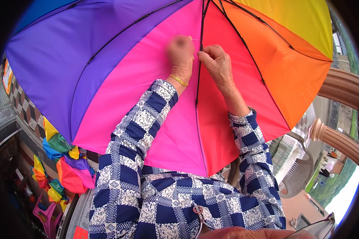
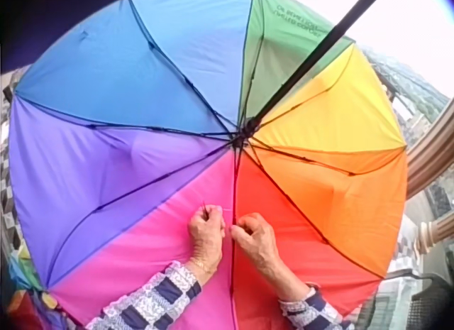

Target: Repairing a colorful rainbow umbrella by manually attaching the fabric to the metal ribs.

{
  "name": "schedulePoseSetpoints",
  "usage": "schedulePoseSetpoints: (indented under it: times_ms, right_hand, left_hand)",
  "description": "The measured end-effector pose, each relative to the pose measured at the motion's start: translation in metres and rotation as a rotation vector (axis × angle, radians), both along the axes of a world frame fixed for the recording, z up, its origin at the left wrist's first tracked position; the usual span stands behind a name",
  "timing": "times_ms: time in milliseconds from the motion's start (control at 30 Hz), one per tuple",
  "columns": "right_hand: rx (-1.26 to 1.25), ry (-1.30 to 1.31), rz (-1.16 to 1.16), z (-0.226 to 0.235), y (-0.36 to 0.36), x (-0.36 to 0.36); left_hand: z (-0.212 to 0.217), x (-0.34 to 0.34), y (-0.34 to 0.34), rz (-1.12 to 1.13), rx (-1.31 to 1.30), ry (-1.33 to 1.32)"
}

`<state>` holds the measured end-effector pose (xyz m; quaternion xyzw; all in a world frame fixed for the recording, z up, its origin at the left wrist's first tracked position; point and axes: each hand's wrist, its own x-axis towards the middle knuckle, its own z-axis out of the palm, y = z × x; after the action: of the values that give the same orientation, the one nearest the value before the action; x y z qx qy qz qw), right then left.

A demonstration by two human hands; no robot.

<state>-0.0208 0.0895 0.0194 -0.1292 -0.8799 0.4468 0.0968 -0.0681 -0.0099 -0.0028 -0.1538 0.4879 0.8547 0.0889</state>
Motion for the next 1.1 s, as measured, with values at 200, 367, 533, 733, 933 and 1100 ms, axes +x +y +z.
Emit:
schedulePoseSetpoints:
  times_ms: [200,367,533,733,933,1100]
  right_hand:
    - [0.009,0.006,0.000,-0.002,0.001,-0.001]
    - [-0.013,-0.022,0.005,-0.001,-0.001,0.000]
    - [-0.002,-0.028,0.003,-0.002,-0.002,0.001]
    - [-0.019,-0.029,0.056,-0.009,0.004,0.002]
    - [0.119,0.216,0.040,-0.005,0.019,-0.018]
    - [0.489,0.225,0.162,-0.004,0.031,-0.026]
  left_hand:
    - [-0.001,0.000,0.000,0.007,-0.034,0.008]
    - [-0.004,-0.001,0.002,0.024,-0.051,0.008]
    - [-0.013,0.001,0.004,0.010,-0.107,0.067]
    - [-0.017,-0.006,0.009,-0.057,-0.261,0.112]
    - [-0.011,-0.010,0.007,-0.179,-0.271,0.071]
    - [0.005,-0.003,0.008,-0.164,-0.196,0.006]
